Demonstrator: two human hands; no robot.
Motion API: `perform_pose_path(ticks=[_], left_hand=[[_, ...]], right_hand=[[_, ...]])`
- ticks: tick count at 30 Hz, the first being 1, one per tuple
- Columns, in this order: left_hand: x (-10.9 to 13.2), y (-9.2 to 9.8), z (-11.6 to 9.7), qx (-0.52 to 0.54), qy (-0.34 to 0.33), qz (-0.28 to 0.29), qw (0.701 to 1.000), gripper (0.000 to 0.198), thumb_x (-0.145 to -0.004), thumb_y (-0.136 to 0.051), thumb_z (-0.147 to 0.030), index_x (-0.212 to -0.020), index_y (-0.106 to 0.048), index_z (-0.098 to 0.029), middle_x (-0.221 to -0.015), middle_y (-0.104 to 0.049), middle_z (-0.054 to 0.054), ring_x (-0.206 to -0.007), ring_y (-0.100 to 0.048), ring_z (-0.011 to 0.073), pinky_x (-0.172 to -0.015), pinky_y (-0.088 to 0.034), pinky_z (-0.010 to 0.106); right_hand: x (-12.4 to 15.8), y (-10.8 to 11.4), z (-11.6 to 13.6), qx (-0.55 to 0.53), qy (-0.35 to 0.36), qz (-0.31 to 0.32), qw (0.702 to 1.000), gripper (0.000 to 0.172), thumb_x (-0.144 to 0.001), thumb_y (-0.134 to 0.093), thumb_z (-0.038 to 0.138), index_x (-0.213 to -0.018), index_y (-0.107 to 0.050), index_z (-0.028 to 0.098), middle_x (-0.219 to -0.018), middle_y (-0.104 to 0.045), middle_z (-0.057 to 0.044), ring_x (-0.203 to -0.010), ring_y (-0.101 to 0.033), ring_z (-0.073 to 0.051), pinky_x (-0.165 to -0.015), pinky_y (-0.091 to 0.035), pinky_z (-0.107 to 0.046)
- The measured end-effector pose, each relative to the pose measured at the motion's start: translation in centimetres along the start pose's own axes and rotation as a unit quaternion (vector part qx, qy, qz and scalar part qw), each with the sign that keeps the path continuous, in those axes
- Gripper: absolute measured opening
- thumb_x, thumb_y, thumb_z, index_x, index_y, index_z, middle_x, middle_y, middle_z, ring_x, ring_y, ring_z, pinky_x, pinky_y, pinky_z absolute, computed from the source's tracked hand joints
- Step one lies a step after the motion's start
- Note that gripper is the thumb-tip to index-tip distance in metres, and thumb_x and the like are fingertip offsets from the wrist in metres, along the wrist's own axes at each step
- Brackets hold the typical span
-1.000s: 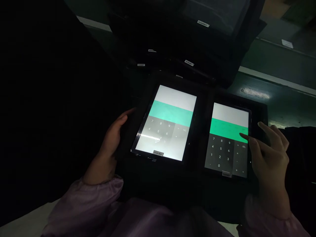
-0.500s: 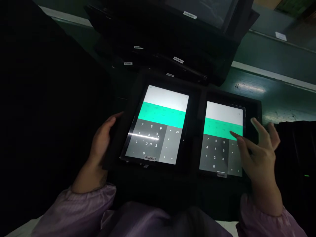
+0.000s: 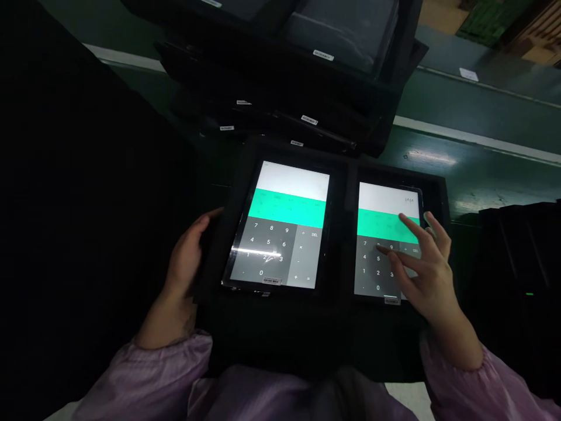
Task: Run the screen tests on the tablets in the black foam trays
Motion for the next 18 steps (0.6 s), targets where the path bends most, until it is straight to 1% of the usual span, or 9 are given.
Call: perform_pose_path(ticks=[5, 6, 7, 8, 10, 12, 13, 15, 18], left_hand=[[-0.4, 0.7, 0.6, -0.003, -0.011, 0.019, 1.000, 0.020, -0.094, -0.074, -0.042, -0.105, -0.086, -0.030, -0.101, -0.090, -0.005, -0.122, -0.082, 0.0275, -0.093, -0.067, 0.028], [-0.7, 0.9, 0.8, 0.000, -0.013, 0.022, 1.000, 0.022, -0.093, -0.075, -0.045, -0.105, -0.086, -0.031, -0.101, -0.091, -0.005, -0.121, -0.082, 0.0280, -0.093, -0.067, 0.029], [-0.9, 1.1, 0.9, 0.004, -0.013, 0.029, 0.999, 0.023, -0.092, -0.077, -0.048, -0.105, -0.086, -0.032, -0.101, -0.091, -0.005, -0.121, -0.083, 0.0284, -0.093, -0.067, 0.029], [-1.2, 1.3, 1.0, 0.008, -0.013, 0.041, 0.999, 0.025, -0.091, -0.078, -0.051, -0.105, -0.087, -0.032, -0.101, -0.091, -0.004, -0.121, -0.083, 0.0288, -0.093, -0.068, 0.030], [-1.5, 1.5, 1.2, 0.015, -0.014, 0.064, 0.998, 0.027, -0.090, -0.079, -0.054, -0.103, -0.087, -0.032, -0.101, -0.091, -0.004, -0.121, -0.083, 0.0295, -0.094, -0.068, 0.031], [-1.5, 1.5, 1.1, 0.013, -0.020, 0.070, 0.997, 0.026, -0.091, -0.077, -0.054, -0.100, -0.086, -0.031, -0.102, -0.092, -0.003, -0.121, -0.083, 0.0302, -0.094, -0.069, 0.032], [-1.5, 1.4, 1.0, 0.009, -0.024, 0.065, 0.998, 0.026, -0.092, -0.076, -0.053, -0.099, -0.086, -0.031, -0.104, -0.092, -0.003, -0.121, -0.083, 0.0307, -0.095, -0.069, 0.033], [-1.4, 1.4, 0.9, 0.001, -0.030, 0.048, 0.998, 0.026, -0.092, -0.075, -0.053, -0.099, -0.086, -0.030, -0.106, -0.092, -0.003, -0.123, -0.083, 0.0309, -0.097, -0.069, 0.033], [-2.1, 2.0, 1.2, -0.019, -0.014, 0.039, 0.999, 0.029, -0.092, -0.078, -0.057, -0.106, -0.088, -0.034, -0.107, -0.092, -0.007, -0.125, -0.083, 0.0290, -0.105, -0.068, 0.032]], right_hand=[[-0.8, -0.9, 1.1, 0.002, 0.009, 0.029, 1.000, 0.030, -0.112, -0.062, 0.031, -0.121, -0.090, 0.035, -0.177, -0.055, -0.002, -0.174, -0.031, -0.048, -0.131, -0.046, -0.078], [-1.0, -0.9, 1.1, 0.000, 0.010, 0.032, 0.999, 0.031, -0.112, -0.061, 0.032, -0.120, -0.091, 0.035, -0.177, -0.055, -0.002, -0.174, -0.030, -0.048, -0.132, -0.045, -0.078], [-1.1, -0.7, 0.9, -0.002, 0.003, 0.024, 1.000, 0.031, -0.113, -0.060, 0.033, -0.117, -0.091, 0.035, -0.174, -0.058, -0.002, -0.173, -0.033, -0.048, -0.131, -0.045, -0.079], [-1.1, -0.5, 0.4, -0.002, -0.016, 0.004, 1.000, 0.032, -0.113, -0.060, 0.034, -0.113, -0.092, 0.035, -0.170, -0.062, -0.002, -0.171, -0.037, -0.047, -0.130, -0.046, -0.079], [-0.8, 0.3, -1.1, 0.013, -0.079, -0.058, 0.995, 0.032, -0.113, -0.062, 0.038, -0.105, -0.093, 0.033, -0.160, -0.071, -0.006, -0.165, -0.045, -0.048, -0.125, -0.049, -0.080], [-0.2, 1.0, -2.9, 0.040, -0.139, -0.105, 0.984, 0.036, -0.112, -0.063, 0.045, -0.101, -0.093, 0.030, -0.151, -0.076, -0.011, -0.160, -0.049, -0.052, -0.121, -0.049, -0.084], [0.1, 1.1, -3.7, 0.052, -0.157, -0.113, 0.980, 0.038, -0.112, -0.062, 0.048, -0.101, -0.093, 0.030, -0.149, -0.076, -0.013, -0.159, -0.049, -0.054, -0.120, -0.048, -0.085], [0.6, 1.1, -4.7, 0.064, -0.171, -0.115, 0.976, 0.041, -0.112, -0.060, 0.051, -0.102, -0.094, 0.029, -0.149, -0.076, -0.015, -0.157, -0.048, -0.055, -0.119, -0.046, -0.087], [0.8, 0.4, -4.9, 0.068, -0.170, -0.109, 0.977, 0.041, -0.112, -0.060, 0.049, -0.101, -0.094, 0.029, -0.150, -0.075, -0.015, -0.159, -0.046, -0.055, -0.120, -0.046, -0.087]])
Point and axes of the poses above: each hand's wrist, its own x-axis away from the middle knuckle, its own y-axis out of the back of the hand, z = x × y, the point moved 2 cm from there along -x, towards the middle knuckle
